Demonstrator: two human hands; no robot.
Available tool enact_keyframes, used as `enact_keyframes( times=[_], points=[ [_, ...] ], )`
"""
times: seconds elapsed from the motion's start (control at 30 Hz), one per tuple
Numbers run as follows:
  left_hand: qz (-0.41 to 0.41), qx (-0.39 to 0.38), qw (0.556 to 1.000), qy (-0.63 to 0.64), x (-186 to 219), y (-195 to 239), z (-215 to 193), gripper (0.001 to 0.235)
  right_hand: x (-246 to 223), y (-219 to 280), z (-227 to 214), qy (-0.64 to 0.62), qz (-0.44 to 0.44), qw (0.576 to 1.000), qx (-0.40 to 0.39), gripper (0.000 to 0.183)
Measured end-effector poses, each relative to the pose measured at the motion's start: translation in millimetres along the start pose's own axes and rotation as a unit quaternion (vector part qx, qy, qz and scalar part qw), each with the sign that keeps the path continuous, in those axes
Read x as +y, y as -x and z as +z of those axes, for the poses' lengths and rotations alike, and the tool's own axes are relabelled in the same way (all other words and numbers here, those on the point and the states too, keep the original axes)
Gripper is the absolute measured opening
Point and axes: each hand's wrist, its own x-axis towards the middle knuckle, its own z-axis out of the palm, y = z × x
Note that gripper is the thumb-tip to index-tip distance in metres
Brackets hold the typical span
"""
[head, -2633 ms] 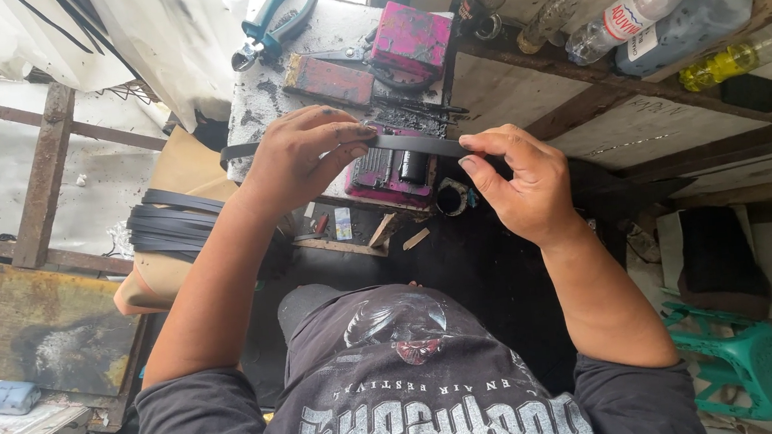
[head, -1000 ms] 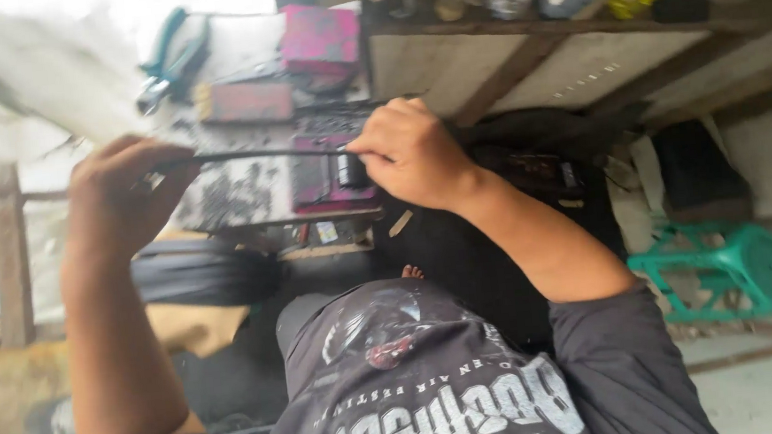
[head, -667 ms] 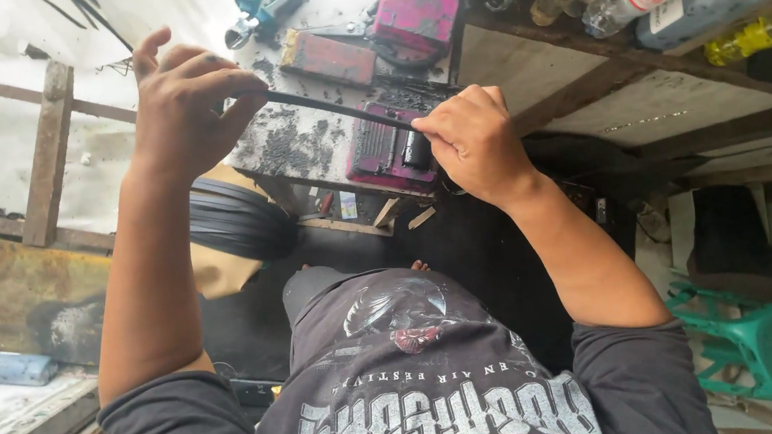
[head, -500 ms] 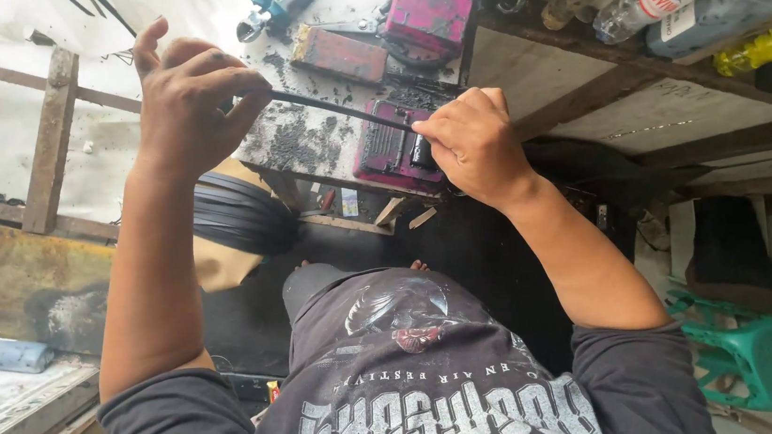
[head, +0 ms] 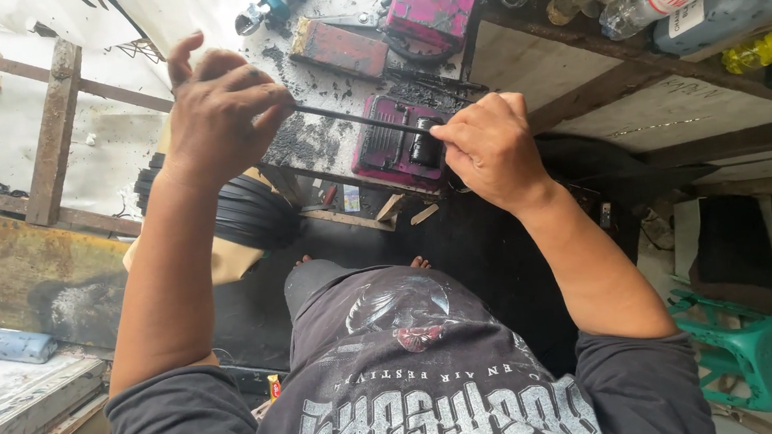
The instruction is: Applying edge finish to leather straps using a manual roller machine and hanging them on a rack to dry.
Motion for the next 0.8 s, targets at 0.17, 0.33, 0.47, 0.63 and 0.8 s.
enact_keyframes(
  times=[0.17,0.33,0.47,0.63,0.8],
  points=[
    [0.021,0.011,1.000,0.021,17.2,-12.4,13.3,0.022,5.9,18.0,-16.4,0.011,0.020,1.000,0.001,0.030],
    [0.031,-0.015,0.998,0.044,38.2,-27.8,24.8,0.025,13.0,38.9,-33.7,0.036,0.045,0.998,-0.002,0.032],
    [0.052,-0.009,0.997,0.059,55.5,-41.7,31.8,0.023,21.7,57.7,-44.3,0.045,0.057,0.997,0.002,0.033],
    [0.015,-0.010,0.996,0.087,75.5,-51.4,56.5,0.017,31.8,81.8,-58.4,0.023,0.079,0.996,0.022,0.021],
    [0.027,-0.030,0.993,0.115,94.3,-65.7,53.3,0.015,37.6,99.7,-70.8,0.034,0.100,0.994,0.020,0.022]
  ],
)
